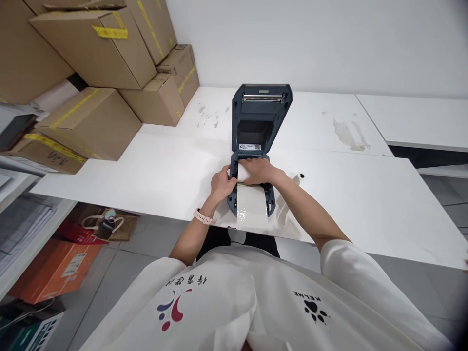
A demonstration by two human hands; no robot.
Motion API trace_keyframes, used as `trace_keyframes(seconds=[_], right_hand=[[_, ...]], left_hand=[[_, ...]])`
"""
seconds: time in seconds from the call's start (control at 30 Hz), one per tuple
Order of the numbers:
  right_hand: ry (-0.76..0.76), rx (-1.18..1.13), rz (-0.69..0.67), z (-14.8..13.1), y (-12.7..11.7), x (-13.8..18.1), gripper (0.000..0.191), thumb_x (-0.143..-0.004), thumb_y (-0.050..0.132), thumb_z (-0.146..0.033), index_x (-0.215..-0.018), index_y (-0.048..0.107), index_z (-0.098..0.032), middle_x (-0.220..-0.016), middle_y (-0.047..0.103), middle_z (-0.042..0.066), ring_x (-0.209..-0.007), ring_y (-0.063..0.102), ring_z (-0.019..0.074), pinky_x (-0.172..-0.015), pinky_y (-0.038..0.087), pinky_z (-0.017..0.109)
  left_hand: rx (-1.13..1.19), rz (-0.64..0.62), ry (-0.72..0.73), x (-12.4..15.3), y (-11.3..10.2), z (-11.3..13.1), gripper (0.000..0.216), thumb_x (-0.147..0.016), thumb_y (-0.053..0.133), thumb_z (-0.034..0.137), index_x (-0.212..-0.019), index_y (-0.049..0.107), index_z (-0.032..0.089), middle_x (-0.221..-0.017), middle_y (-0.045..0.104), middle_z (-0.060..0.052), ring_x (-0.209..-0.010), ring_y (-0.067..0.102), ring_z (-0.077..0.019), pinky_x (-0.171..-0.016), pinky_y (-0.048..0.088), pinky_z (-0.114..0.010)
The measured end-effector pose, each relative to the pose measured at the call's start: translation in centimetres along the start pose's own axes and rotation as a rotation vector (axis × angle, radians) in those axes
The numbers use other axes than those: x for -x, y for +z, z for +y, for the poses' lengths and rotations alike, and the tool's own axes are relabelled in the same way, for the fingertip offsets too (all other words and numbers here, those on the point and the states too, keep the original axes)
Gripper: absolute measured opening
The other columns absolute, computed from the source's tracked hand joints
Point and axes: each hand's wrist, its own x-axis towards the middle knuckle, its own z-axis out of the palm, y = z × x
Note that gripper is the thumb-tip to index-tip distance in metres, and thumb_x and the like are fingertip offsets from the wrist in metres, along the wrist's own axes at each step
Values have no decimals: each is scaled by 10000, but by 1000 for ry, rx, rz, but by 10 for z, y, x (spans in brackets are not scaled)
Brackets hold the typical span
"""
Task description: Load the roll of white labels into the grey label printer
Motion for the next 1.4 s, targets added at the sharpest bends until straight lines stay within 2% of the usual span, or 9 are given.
trace_keyframes(seconds=[0.2, 0.37, 0.53, 0.73, 0.87, 1.03, 1.2, 1.3, 1.4], right_hand=[[-247, -331, -21, 28, -28, 31, 847, -715, 789, -397, -1493, 496, -235, -1471, 623, 109, -1282, 630, 339, -1047, 521, 446], [-253, -692, 297, 90, -45, 92, 829, -639, 885, -401, -1404, 594, -269, -1435, 636, 71, -1284, 617, 329, -1047, 529, 413], [48, -1001, 524, 158, -8, 82, 888, -524, 975, -404, -1329, 632, -256, -1242, 706, 65, -1071, 682, 304, -888, 582, 412], [209, -1229, 610, 199, 51, 27, 970, -384, 986, -356, -1266, 606, -219, -1184, 709, 62, -1130, 664, 302, -1071, 510, 501], [237, -1232, 611, 204, 71, 23, 985, -440, 967, -370, -1337, 580, -242, -1320, 677, 88, -1230, 635, 325, -1092, 506, 522], [172, -1284, 690, 202, 94, 77, 837, -670, 855, -408, -1436, 534, -306, -1499, 607, 103, -1438, 536, 287, -1215, 402, 494], [131, -1229, 386, 173, 112, 125, 636, -763, 843, -415, -1343, 623, -275, -1414, 677, 124, -1240, 664, 271, -1089, 510, 496], [39, -1203, 333, 149, 94, 128, 523, -813, 801, -502, -1247, 680, -237, -1192, 757, 115, -959, 719, 250, -894, 577, 450], [-202, -1119, 347, 117, 51, 117, 534, -856, 757, -524, -1305, 656, -254, -1097, 764, 86, -981, 717, 259, -871, 564, 408]], left_hand=[[33, -1, 4, 0, 0, -3, 628, -803, 555, 205, -1427, 602, 158, -822, 679, -41, -802, 640, -235, -701, 454, -324], [81, 3, 3, 2, 0, -4, 638, -808, 537, 205, -1441, 590, 146, -790, 646, -30, -753, 605, -214, -682, 437, -317], [130, 3, 5, 2, 2, -5, 642, -802, 526, 203, -1437, 594, 139, -763, 611, -18, -718, 569, -201, -658, 406, -314], [120, 28, 1, 0, 4, -6, 634, -770, 539, 191, -1396, 631, 153, -715, 567, 5, -706, 555, -192, -653, 387, -308], [142, 31, 12, 0, 3, -7, 628, -768, 539, 198, -1386, 634, 147, -714, 559, 9, -696, 546, -182, -650, 387, -302], [172, 32, 12, 2, 3, -8, 645, -765, 540, 205, -1403, 622, 148, -709, 548, 14, -671, 532, -175, -634, 381, -303], [199, 46, 15, 0, 6, -8, 645, -762, 540, 203, -1399, 622, 143, -699, 550, 15, -681, 546, -182, -645, 395, -308], [216, 56, 12, 0, 8, -9, 650, -754, 544, 197, -1397, 628, 148, -705, 561, 13, -693, 560, -182, -661, 410, -309], [242, 48, 8, 0, 10, -12, 660, -758, 550, 201, -1413, 619, 154, -718, 572, 9, -703, 568, -183, -660, 415, -306]])
